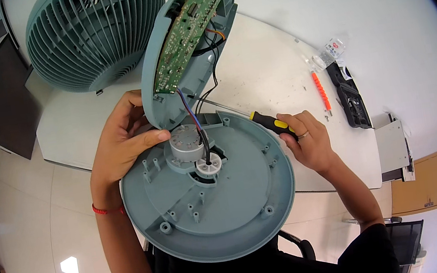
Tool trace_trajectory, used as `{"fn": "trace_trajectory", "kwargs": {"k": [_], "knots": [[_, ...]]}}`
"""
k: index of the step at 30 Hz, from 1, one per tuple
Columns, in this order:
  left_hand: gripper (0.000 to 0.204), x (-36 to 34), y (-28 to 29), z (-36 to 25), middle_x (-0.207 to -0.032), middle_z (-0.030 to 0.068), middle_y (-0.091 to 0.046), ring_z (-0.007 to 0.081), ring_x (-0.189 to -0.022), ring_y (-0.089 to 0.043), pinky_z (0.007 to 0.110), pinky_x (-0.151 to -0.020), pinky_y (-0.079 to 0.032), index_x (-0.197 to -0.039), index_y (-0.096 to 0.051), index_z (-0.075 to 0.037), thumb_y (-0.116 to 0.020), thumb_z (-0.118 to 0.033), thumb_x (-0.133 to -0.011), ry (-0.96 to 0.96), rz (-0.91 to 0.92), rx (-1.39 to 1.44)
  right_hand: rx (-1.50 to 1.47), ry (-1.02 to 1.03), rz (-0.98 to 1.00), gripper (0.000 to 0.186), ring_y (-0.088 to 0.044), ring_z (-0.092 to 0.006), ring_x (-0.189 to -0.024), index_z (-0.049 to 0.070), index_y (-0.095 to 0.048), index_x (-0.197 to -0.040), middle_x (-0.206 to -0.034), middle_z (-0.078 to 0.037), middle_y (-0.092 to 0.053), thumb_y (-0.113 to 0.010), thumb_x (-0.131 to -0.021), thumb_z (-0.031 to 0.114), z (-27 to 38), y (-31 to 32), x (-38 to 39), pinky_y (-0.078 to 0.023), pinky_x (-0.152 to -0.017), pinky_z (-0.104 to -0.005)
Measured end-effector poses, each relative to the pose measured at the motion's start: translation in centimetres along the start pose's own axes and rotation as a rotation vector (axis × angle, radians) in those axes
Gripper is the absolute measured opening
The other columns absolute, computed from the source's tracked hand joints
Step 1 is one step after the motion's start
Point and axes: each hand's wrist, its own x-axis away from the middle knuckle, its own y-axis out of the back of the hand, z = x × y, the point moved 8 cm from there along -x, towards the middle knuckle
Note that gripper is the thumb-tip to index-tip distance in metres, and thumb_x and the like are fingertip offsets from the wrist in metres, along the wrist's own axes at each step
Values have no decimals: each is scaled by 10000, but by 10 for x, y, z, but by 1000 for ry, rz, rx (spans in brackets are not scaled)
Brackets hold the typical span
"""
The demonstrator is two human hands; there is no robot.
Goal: The person uses a screwdriver to manipulate screws and internal components of a disassembled teal fan on a white table. The person repeatedly probes the circuit board and motor area while holding the fan housing open.
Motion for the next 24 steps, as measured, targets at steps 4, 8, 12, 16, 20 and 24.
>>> {"fn": "trace_trajectory", "kwargs": {"k": [4,8,12,16,20,24], "knots": [[436,0,4,3,-1161,47,-608,126,-1098,-573,303,-992,-425,-1149,-547,-47,-802,-54,-795,14,1,19,-175,-194,68,390,-565,-303,-722,8,-610,-1188,-840,-135,-583,-746,-836,107,-9,1,4,-475,-652,-368],[465,-2,3,5,-1175,46,-602,142,-1118,-569,312,-1006,-423,-1159,-545,-42,-809,-41,-777,25,-22,25,-314,-300,127,347,-584,-320,-749,0,-612,-1169,-864,-159,-605,-722,-861,115,-9,-4,14,-479,-688,-366],[610,-1,2,7,-1257,83,-593,184,-1186,-562,343,-1045,-419,-1292,-517,-16,-813,-25,-759,55,-51,72,-458,-494,140,294,-595,-308,-751,-2,-617,-1124,-875,-160,-613,-707,-881,136,-18,-19,41,-474,-689,-354],[763,-1,8,7,-1363,132,-561,224,-1254,-545,373,-1083,-409,-1411,-453,0,-819,-12,-742,95,-60,18,-466,-464,69,275,-591,-312,-742,-8,-615,-1103,-876,-161,-610,-693,-899,159,-15,-19,49,-474,-683,-358],[754,-1,16,12,-1373,156,-559,235,-1243,-563,368,-1059,-439,-1391,-463,8,-833,-27,-736,91,-49,-49,-446,-414,36,285,-594,-319,-733,-13,-615,-1089,-862,-161,-613,-705,-883,163,-12,-17,44,-478,-671,-364],[759,0,15,12,-1352,150,-575,224,-1208,-580,356,-1042,-447,-1378,-472,21,-853,-58,-726,122,-69,-66,-459,-411,24,299,-605,-322,-704,-24,-624,-1070,-820,-162,-619,-724,-854,156,-16,-19,39,-488,-645,-369]]}}
